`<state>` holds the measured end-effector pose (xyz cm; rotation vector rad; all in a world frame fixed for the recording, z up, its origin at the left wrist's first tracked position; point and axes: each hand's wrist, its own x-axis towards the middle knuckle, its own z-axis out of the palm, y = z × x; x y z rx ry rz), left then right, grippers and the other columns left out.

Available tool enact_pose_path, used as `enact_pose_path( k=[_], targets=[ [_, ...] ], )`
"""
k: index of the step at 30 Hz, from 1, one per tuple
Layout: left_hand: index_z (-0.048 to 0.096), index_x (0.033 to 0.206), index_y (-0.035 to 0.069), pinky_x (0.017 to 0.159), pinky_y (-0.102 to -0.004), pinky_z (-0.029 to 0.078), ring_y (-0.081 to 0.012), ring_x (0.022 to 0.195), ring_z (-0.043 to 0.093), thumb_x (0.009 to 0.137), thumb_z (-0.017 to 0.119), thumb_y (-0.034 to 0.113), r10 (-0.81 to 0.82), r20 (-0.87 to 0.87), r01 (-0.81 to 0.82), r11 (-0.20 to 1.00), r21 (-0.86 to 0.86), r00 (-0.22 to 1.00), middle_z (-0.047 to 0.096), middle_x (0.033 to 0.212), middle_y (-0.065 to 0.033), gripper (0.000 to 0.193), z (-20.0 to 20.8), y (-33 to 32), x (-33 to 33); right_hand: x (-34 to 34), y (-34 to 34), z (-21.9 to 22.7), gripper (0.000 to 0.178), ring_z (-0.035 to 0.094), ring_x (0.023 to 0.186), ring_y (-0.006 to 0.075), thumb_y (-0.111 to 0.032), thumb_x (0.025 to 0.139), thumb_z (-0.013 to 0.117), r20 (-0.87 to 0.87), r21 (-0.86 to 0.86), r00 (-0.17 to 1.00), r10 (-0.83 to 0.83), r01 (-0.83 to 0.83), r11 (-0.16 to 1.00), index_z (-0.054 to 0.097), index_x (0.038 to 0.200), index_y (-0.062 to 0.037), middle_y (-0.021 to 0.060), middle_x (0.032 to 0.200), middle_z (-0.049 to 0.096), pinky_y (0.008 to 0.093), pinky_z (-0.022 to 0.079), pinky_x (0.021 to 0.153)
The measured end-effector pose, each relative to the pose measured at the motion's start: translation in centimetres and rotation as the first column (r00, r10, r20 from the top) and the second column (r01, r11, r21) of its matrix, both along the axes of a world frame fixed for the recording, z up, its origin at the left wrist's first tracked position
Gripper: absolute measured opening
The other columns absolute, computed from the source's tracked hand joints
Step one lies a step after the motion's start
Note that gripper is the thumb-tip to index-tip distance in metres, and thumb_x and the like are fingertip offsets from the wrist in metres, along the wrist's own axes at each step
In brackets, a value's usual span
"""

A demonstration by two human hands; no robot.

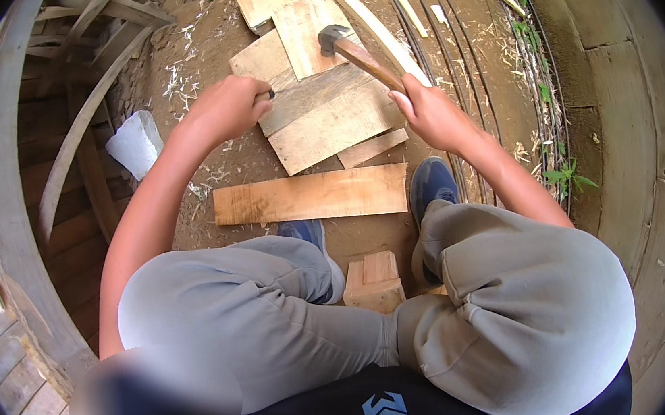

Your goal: The person assembles a small wooden box by hand. They use a hammer and nails to join several wooden planks together, forming the sides and base of the box. The person then inspects the finished box.

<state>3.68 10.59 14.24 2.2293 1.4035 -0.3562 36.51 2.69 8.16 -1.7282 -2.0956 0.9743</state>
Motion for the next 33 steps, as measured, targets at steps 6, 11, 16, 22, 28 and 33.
enact_pose_path(
  k=[6,11,16,22,28,33],
  targets=[
    [0.074,0.112,0.002,0.079,-0.0435,0.054,-0.0349,0.085,0.07,0.092,0.069,0.026,0.012,0.043,-0.007,0.992,-0.129,0.999,0.074,0.094,-0.0215,0.031,6.4,0.7,0.2,0.9,2.2,1.8,0.042,0.067,0.087,0.0468,-0.036,0.106,0.049,-0.08,-0.223,0.997,-0.015,-0.004,0.975,0.054,0.103,0.005,0.0309,0.088,0.066,0.0526,0.05,0.079],
    [0.073,0.114,0.003,0.079,-0.0434,0.054,-0.0359,0.086,0.07,0.092,0.068,0.027,0.042,0.034,-0.036,0.987,-0.158,0.999,0.074,0.094,-0.0199,0.032,3.1,0.0,-1.4,1.4,1.4,1.9,0.046,0.065,0.092,0.0427,-0.04,0.107,0.048,-0.126,-0.258,0.99,-0.065,0.03,0.966,0.058,0.105,0.0043,0.0282,0.094,0.066,0.0486,0.048,0.083],
    [0.072,0.12,0.007,0.077,-0.0437,0.054,-0.0379,0.085,0.07,0.094,0.066,0.027,0.048,0.008,-0.048,0.999,0.014,0.999,0.072,0.09,-0.022,0.034,0.3,-1.1,-0.1,2.0,0.1,0.3,0.046,0.064,0.091,0.0434,-0.04,0.107,0.048,-0.135,-0.226,0.986,-0.102,0.07,0.972,0.058,0.105,0.0044,0.0286,0.094,0.065,0.0484,0.048,0.082],
    [0.073,0.12,0.007,0.077,-0.0442,0.055,-0.0379,0.084,0.071,0.094,0.065,0.028,0.129,0.09,-0.14,0.982,0.123,0.988,0.072,0.091,-0.0232,0.034,-2.1,-2.3,0.8,2.4,0.3,-0.3,0.047,0.064,0.089,0.0438,-0.041,0.107,0.047,-0.146,-0.189,0.985,-0.087,0.059,0.98,0.057,0.107,0.0043,0.0283,0.093,0.065,0.0487,0.049,0.081],
    [0.073,0.12,0.008,0.079,-0.0436,0.055,-0.0371,0.085,0.072,0.094,0.066,0.03,0.186,0.062,-0.193,0.969,0.154,0.981,0.072,0.092,-0.0242,0.035,-1.7,-2.4,0.8,2.5,1.6,0.9,0.048,0.063,0.088,0.0418,-0.042,0.108,0.045,-0.087,-0.191,0.996,-0.014,-0.003,0.981,0.056,0.109,0.0053,0.0273,0.093,0.064,0.0482,0.048,0.082],
    [0.073,0.12,0.007,0.079,-0.0435,0.055,-0.037,0.085,0.072,0.094,0.066,0.03,0.182,0.06,-0.189,0.972,0.142,0.982,0.072,0.091,-0.0247,0.035,-1.4,-1.8,1.1,2.9,2.1,1.2,0.048,0.061,0.087,0.0372,-0.042,0.108,0.045,-0.061,-0.205,0.998,0.011,-0.024,0.979,0.055,0.11,0.0053,0.0249,0.093,0.062,0.046,0.047,0.082]
  ],
)
